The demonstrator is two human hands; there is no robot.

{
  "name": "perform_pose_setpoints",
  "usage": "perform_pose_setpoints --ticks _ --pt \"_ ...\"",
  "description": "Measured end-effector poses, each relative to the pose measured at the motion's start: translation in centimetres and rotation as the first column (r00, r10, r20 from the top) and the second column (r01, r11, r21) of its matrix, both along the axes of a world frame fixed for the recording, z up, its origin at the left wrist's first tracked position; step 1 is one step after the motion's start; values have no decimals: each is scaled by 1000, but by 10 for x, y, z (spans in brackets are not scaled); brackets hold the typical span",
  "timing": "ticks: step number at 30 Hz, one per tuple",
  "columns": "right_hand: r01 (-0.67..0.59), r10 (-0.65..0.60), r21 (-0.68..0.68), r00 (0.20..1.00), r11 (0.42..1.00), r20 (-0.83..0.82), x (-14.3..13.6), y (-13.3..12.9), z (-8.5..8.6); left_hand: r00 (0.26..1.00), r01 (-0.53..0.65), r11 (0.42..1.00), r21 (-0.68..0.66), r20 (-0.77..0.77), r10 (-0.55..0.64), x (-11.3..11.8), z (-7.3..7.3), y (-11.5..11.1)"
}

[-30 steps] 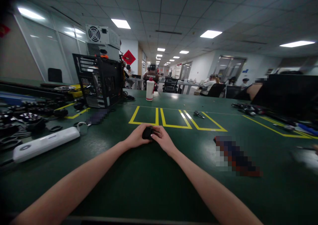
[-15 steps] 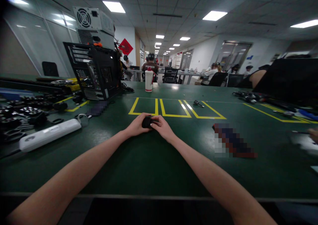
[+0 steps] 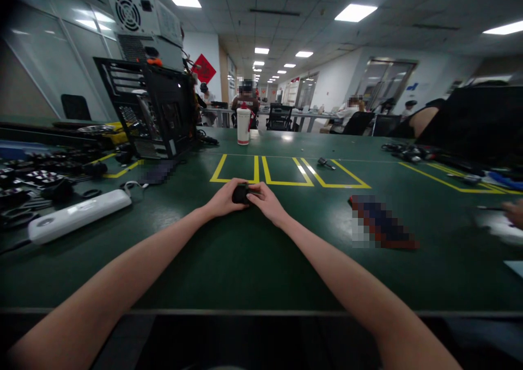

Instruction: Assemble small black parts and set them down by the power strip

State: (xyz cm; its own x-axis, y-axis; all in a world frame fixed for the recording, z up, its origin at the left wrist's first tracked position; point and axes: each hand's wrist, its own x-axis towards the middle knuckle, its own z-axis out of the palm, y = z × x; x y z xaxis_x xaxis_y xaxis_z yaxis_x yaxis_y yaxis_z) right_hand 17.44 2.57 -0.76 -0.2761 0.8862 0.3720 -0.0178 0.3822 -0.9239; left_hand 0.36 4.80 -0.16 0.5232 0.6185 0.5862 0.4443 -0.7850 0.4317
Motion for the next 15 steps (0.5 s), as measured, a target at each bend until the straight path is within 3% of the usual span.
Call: perform_pose_setpoints --ticks 6,15 --pt "-22 23 -44 1000 999 8 2 0 -1 1000 -1 1000 -6 2 1 0 0 0" --pt "-30 30 2 1000 1000 3 2 -1 -1 1000 -8 1000 -13 -10 8 0 1 -1"
